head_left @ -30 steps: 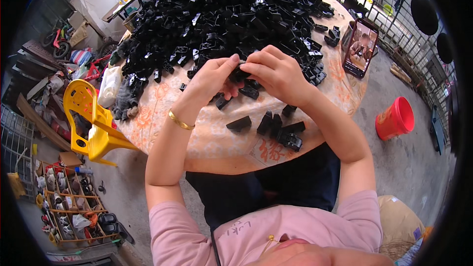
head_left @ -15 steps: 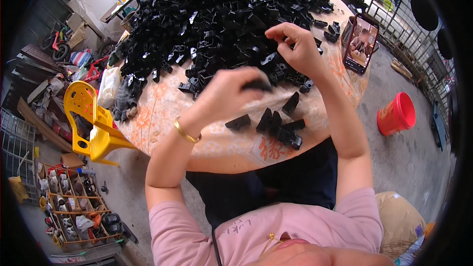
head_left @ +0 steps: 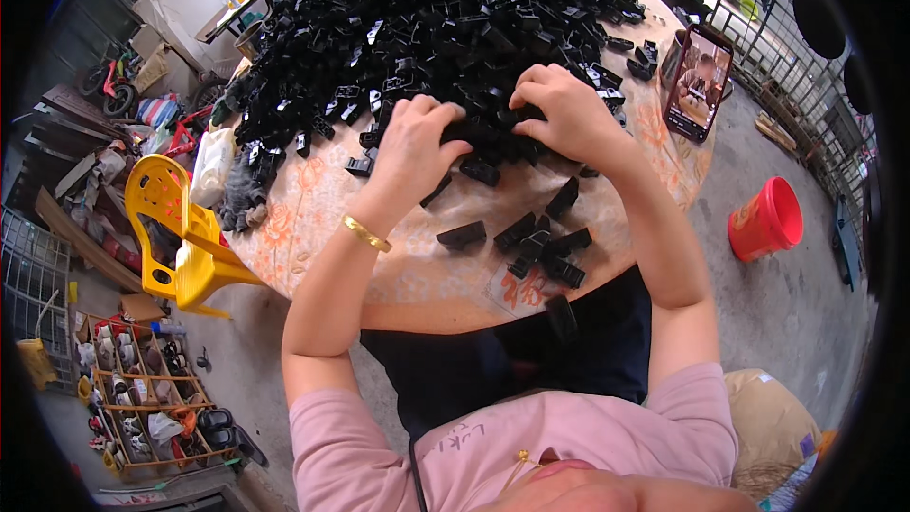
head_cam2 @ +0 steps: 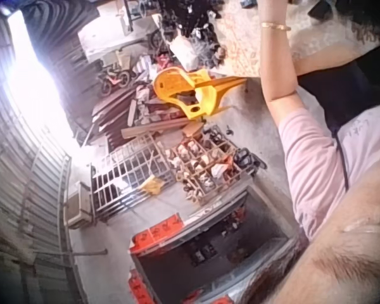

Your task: The person picks up plastic components from a pile on the table, fits pairs of pieces together by hand, and places the assembled components into a separate pile.

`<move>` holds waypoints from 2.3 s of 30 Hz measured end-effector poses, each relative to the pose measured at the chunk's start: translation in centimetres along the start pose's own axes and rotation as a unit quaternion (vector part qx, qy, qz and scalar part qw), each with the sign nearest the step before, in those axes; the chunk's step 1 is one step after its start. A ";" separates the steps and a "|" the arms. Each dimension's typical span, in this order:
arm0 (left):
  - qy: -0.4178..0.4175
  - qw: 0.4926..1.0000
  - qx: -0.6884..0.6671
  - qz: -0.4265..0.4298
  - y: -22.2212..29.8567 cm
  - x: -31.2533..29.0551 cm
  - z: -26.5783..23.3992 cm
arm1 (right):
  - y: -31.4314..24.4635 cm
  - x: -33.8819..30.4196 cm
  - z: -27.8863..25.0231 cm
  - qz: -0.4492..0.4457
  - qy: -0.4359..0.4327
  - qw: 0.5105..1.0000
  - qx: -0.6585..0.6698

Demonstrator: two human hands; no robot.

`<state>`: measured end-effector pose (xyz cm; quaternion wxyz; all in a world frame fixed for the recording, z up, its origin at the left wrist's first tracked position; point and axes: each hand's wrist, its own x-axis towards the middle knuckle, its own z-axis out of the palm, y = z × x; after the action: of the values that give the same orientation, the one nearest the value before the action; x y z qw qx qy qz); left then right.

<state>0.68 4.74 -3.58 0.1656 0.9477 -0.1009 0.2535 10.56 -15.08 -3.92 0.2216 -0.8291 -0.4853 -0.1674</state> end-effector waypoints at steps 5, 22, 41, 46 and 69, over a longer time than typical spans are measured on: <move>-0.033 0.999 -0.014 -0.025 -0.4 0.3 0.8 | 0.2 0.7 0.0 0.089 0.061 0.963 0.246; 0.091 0.993 0.072 -0.014 -0.2 10.6 4.1 | 2.4 1.3 1.7 0.149 0.282 0.897 0.308; 0.028 0.818 -0.553 -0.154 1.2 2.5 1.2 | -2.2 0.8 1.4 0.059 0.204 0.911 0.354; 0.019 0.800 -0.575 -0.173 1.8 2.1 1.2 | -2.4 0.9 1.5 0.061 0.202 0.911 0.354; -0.046 0.897 -0.435 -0.062 3.3 0.2 -0.7 | -1.1 0.8 1.6 0.025 0.160 0.966 0.200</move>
<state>-0.41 1.95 -2.05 0.5717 0.7963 -0.1493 0.1294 10.08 -13.16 -4.59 0.4619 -0.7424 -0.4459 -0.1915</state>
